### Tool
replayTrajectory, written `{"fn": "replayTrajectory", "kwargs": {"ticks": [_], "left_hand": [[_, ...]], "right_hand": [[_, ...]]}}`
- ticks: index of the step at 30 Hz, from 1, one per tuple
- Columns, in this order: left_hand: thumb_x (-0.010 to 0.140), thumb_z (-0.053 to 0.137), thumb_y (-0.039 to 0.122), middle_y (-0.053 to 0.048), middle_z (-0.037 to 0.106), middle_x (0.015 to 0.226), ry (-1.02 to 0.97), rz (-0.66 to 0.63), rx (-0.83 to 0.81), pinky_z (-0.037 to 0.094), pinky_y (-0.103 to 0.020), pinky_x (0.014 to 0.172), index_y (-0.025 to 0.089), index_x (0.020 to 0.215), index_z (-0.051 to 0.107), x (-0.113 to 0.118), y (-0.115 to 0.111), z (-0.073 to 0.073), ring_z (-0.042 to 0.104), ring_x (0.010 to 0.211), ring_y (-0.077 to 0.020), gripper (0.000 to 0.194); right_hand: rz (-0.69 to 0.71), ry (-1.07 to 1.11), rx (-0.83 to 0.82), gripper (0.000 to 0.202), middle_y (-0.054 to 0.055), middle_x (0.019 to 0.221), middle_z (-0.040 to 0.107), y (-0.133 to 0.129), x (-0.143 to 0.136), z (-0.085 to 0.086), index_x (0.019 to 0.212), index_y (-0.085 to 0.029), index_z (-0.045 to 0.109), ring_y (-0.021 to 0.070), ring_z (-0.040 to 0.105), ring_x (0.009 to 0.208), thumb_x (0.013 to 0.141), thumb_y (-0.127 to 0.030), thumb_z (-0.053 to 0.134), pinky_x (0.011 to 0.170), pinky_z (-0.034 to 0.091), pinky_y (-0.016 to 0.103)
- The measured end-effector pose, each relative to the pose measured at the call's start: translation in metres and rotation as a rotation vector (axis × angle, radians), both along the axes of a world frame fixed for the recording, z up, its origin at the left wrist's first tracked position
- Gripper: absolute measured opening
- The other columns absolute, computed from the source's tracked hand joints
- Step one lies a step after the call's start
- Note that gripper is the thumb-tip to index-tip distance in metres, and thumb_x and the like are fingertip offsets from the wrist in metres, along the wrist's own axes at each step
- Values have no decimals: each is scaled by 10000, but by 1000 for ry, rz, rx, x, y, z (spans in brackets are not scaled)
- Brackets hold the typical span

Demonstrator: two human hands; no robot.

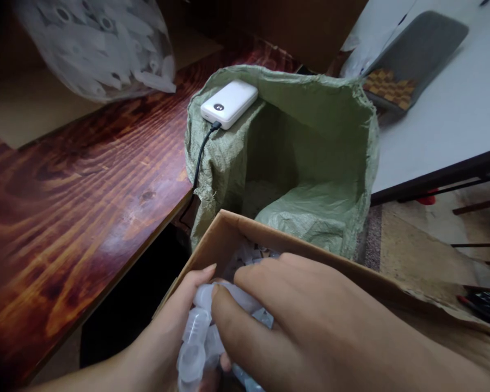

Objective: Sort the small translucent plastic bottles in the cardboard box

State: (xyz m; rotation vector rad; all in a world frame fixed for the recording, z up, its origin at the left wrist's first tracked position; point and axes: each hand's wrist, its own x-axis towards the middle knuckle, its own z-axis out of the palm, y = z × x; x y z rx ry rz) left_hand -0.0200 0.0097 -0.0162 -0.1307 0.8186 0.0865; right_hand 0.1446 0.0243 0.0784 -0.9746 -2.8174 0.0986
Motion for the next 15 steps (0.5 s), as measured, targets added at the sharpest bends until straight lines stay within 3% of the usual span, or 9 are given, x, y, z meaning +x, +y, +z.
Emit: {"fn": "replayTrajectory", "kwargs": {"ticks": [3, 6, 9, 12, 15], "left_hand": [[828, 165, 756, -63, 462, 346, 13, -53, -12, 333, -187, 255, 78, 462, 588, 1, -4, -4, 459, 234, -115, 879], [806, 290, 764, -45, 498, 378, -19, 8, -22, 331, -200, 269, 125, 532, 587, 0, -5, -5, 458, 258, -115, 757], [780, 392, 757, -38, 521, 394, -52, 59, -34, 326, -207, 281, 148, 595, 585, -1, -6, -4, 461, 274, -122, 664], [797, 392, 732, -34, 504, 370, -74, 64, -33, 312, -206, 284, 150, 608, 583, -2, -5, -4, 449, 269, -122, 641], [811, 392, 715, -35, 528, 386, -106, 44, -52, 306, -203, 284, 159, 623, 588, -4, -5, -6, 462, 269, -123, 619]], "right_hand": [[-14, 31, 25, 197, 34, 791, 679, -1, 0, -4, 1007, -179, 619, 177, 602, 632, 827, -255, 596, 527, 466, 305], [-14, 76, 47, 154, 28, 766, 672, -2, 0, -8, 996, -179, 613, 159, 603, 623, 889, -235, 518, 521, 460, 291], [-37, 58, 51, 202, 21, 880, 706, -5, -1, -9, 1025, -220, 631, 149, 641, 709, 937, -236, 450, 569, 489, 262], [-107, 20, 81, 197, 2, 977, 713, -12, 0, -10, 1058, -273, 635, 166, 660, 779, 900, -227, 528, 599, 511, 262], [-78, 30, 77, 201, 28, 951, 706, -13, 1, -11, 1074, -218, 619, 166, 654, 737, 882, -233, 558, 563, 508, 269]]}}
